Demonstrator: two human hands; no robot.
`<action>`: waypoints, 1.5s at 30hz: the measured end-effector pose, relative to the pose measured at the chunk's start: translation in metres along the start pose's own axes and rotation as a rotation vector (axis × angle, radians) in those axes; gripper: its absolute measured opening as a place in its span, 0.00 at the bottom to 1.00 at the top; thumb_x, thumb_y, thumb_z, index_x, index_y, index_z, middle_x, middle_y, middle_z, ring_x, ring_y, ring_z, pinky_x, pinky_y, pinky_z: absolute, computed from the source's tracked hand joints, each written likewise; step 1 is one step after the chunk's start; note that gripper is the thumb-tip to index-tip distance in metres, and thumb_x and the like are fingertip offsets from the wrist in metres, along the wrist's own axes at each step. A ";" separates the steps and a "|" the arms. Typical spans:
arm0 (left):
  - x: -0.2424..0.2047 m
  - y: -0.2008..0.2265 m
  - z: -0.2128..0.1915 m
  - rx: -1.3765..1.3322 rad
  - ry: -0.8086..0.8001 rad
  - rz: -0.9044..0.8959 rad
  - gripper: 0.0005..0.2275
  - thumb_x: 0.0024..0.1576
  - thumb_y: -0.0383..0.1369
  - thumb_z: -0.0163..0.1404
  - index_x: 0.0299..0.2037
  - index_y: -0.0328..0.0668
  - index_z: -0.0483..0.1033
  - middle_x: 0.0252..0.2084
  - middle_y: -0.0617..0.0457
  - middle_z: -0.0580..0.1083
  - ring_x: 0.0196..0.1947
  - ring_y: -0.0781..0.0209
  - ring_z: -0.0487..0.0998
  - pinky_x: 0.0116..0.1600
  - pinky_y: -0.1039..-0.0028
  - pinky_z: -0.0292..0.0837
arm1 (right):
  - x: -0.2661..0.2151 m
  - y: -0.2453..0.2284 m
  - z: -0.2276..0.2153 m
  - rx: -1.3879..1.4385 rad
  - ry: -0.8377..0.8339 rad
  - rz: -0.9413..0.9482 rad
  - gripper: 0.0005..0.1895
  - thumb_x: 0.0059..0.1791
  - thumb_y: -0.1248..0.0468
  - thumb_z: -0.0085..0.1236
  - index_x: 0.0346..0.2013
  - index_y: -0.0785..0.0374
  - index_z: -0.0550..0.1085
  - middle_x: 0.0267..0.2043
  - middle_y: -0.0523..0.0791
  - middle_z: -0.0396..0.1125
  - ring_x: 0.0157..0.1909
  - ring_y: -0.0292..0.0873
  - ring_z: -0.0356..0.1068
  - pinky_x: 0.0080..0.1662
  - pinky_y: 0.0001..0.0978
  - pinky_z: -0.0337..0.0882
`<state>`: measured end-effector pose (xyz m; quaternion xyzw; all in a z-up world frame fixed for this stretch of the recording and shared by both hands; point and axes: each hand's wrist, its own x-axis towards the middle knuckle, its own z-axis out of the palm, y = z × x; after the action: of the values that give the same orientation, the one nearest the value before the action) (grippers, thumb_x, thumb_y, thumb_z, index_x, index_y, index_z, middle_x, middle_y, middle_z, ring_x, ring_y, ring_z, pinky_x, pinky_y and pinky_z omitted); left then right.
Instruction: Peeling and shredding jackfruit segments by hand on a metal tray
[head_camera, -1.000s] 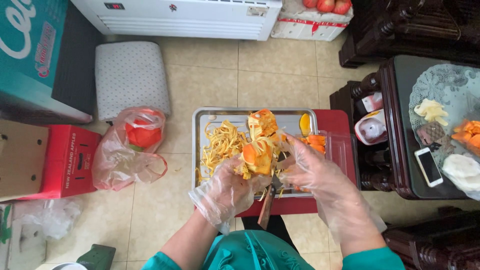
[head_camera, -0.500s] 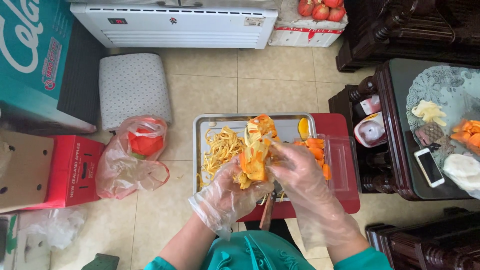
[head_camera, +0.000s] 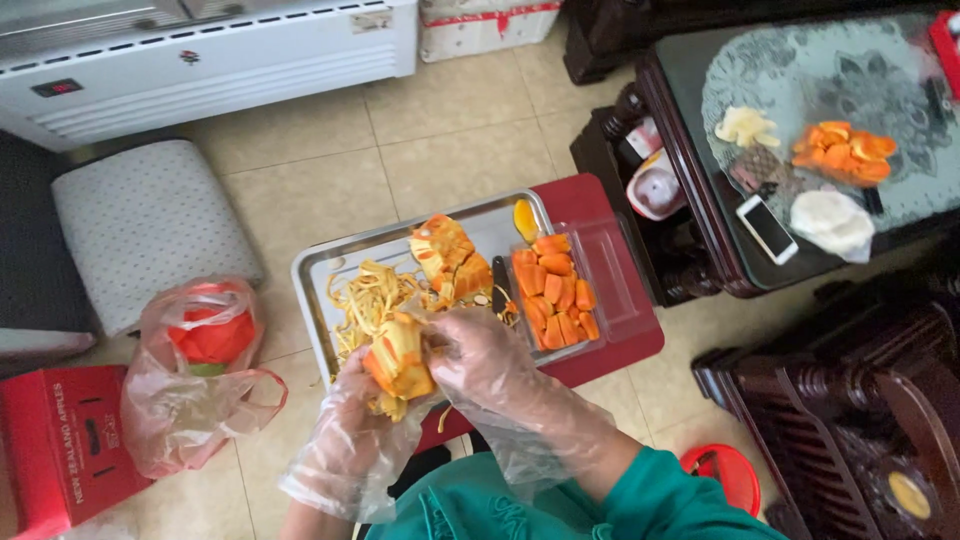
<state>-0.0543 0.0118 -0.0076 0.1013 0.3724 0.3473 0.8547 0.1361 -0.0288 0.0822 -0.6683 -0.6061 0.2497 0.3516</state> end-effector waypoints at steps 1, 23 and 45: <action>-0.008 0.005 0.019 0.006 -0.001 -0.009 0.24 0.35 0.16 0.49 0.46 0.37 0.74 0.43 0.36 0.77 0.38 0.40 0.80 0.37 0.50 0.82 | -0.001 0.005 0.001 0.001 0.005 0.009 0.17 0.44 0.62 0.63 0.46 0.62 0.79 0.41 0.48 0.78 0.42 0.50 0.78 0.41 0.40 0.77; 0.000 0.010 0.049 -0.161 0.201 -0.090 0.26 0.48 0.32 0.59 0.59 0.46 0.73 0.60 0.37 0.75 0.56 0.34 0.76 0.53 0.39 0.75 | 0.007 0.005 -0.014 0.251 -0.010 0.277 0.14 0.38 0.67 0.61 0.38 0.59 0.80 0.35 0.44 0.73 0.38 0.40 0.72 0.40 0.31 0.74; -0.003 0.015 0.066 -0.122 0.151 -0.195 0.24 0.62 0.56 0.45 0.52 0.44 0.81 0.49 0.45 0.83 0.38 0.45 0.85 0.32 0.58 0.83 | 0.029 0.002 -0.036 -0.081 -0.197 -0.142 0.08 0.50 0.66 0.66 0.37 0.64 0.73 0.32 0.49 0.73 0.31 0.44 0.77 0.39 0.34 0.80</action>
<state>-0.0174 0.0267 0.0471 -0.0142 0.4219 0.2915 0.8584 0.1688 -0.0061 0.1059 -0.6095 -0.6932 0.2639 0.2800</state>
